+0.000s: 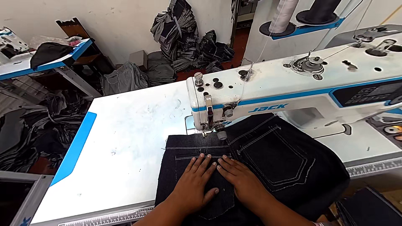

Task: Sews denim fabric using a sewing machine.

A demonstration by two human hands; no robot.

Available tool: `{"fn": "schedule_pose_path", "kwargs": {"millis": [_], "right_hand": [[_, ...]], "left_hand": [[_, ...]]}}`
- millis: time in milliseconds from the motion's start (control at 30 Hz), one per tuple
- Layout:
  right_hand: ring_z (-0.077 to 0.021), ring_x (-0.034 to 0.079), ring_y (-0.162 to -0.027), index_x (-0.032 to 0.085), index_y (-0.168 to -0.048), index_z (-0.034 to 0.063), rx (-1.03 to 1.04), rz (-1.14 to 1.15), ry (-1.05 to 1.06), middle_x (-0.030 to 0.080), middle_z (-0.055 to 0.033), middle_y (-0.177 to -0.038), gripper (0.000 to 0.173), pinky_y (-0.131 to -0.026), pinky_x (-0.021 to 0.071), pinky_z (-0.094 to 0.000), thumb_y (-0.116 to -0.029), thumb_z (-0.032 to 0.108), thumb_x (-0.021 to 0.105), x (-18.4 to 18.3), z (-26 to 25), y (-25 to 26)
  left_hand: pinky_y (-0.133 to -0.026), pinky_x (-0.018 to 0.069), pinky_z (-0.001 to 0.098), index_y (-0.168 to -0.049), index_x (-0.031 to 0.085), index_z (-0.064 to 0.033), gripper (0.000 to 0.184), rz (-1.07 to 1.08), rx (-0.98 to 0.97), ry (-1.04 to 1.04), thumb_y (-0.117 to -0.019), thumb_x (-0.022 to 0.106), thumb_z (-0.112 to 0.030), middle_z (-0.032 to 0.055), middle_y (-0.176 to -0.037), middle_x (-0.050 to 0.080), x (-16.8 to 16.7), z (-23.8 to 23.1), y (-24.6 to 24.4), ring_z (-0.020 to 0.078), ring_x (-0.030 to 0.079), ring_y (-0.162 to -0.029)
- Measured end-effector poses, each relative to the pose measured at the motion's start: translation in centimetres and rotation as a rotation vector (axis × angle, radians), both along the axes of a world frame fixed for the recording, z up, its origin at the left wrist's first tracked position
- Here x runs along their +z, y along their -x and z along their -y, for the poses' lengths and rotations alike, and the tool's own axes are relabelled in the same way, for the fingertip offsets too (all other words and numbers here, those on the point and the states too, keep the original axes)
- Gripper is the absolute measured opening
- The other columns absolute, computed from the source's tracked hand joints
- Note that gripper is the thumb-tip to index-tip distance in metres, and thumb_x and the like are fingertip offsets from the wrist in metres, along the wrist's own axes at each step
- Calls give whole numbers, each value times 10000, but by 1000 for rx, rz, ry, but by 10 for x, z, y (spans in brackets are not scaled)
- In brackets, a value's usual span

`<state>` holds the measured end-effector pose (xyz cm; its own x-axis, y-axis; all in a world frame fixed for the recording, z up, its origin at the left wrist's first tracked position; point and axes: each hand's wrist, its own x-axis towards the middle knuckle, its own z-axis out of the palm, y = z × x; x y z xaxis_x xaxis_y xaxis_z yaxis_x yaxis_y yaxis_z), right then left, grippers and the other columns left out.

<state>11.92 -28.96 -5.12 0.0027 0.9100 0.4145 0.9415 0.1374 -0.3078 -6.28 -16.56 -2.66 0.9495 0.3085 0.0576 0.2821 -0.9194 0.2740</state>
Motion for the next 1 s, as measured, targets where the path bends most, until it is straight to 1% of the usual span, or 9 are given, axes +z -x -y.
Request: {"fn": "schedule_pose_path", "kwargs": {"millis": [100,200,333,567,767,833,900,933,1000], "right_hand": [[-305,625,-1299,741,-1218,46,4,-4,7,687,-98,-1350,502,-1061,508,-462,-791,-115,533,0,-1,-1],[-294,640,-1279,752,-1193,52,0,20,-16,699,-90,-1331,481,-1048,518,-448,-780,-89,550,-2,-1,0],[-281,635,-1286,754,-1192,70,-2,43,-27,697,-76,-1337,488,-1052,510,-439,-788,-80,526,-5,0,-1],[-274,640,-1276,753,-1179,69,-4,73,-53,705,-76,-1322,468,-1047,503,-435,-807,-64,503,-7,0,0],[-295,650,-1262,758,-1172,52,-25,38,-23,705,-91,-1319,461,-1028,515,-474,-785,-66,538,-1,0,4],[-299,636,-1285,753,-1190,50,-10,-24,25,693,-96,-1341,428,-1060,484,-532,-848,0,502,4,1,2],[-308,574,-1359,724,-1255,42,42,-144,111,648,-102,-1408,463,-1134,358,-651,-902,70,427,12,5,-6],[-309,528,-1404,699,-1307,63,42,-163,141,618,-87,-1450,475,-1153,278,-703,-960,156,387,12,9,-9],[-349,446,-1462,644,-1399,177,-60,-26,139,565,-28,-1514,566,-1093,183,-821,-1053,494,326,3,18,-7]], "left_hand": [[-1211,261,566,-1481,537,-99,630,-128,90,116,-1020,454,-520,147,-1612,418,23,2,-13,352,345,-1518],[-1235,156,612,-1451,549,-77,628,-162,123,135,-1011,475,-519,180,-1641,354,23,5,-20,356,258,-1556],[-1208,221,635,-1403,596,-100,670,-65,96,69,-978,480,-605,182,-1599,425,12,4,-15,379,342,-1517],[-1181,268,653,-1395,605,-95,701,-4,73,-10,-978,441,-633,186,-1574,461,6,6,-12,392,395,-1487],[-1208,221,643,-1541,424,-10,936,-67,-74,-7,-945,403,-732,202,-1634,359,4,-3,-6,397,298,-1534],[-1212,211,643,-1561,387,-7,992,-102,-91,1,-909,468,-749,204,-1646,333,6,-5,-7,399,276,-1542],[-1214,180,655,-1587,351,-32,1026,-164,-85,16,-874,548,-743,195,-1665,297,10,-5,-9,400,245,-1553],[-1214,166,661,-1598,336,-49,1030,-195,-82,15,-870,556,-744,187,-1674,279,12,-4,-10,397,227,-1559],[-1206,169,676,-1594,363,-79,1013,-195,-71,0,-861,559,-751,171,-1670,298,12,-3,-11,391,242,-1556]]}}
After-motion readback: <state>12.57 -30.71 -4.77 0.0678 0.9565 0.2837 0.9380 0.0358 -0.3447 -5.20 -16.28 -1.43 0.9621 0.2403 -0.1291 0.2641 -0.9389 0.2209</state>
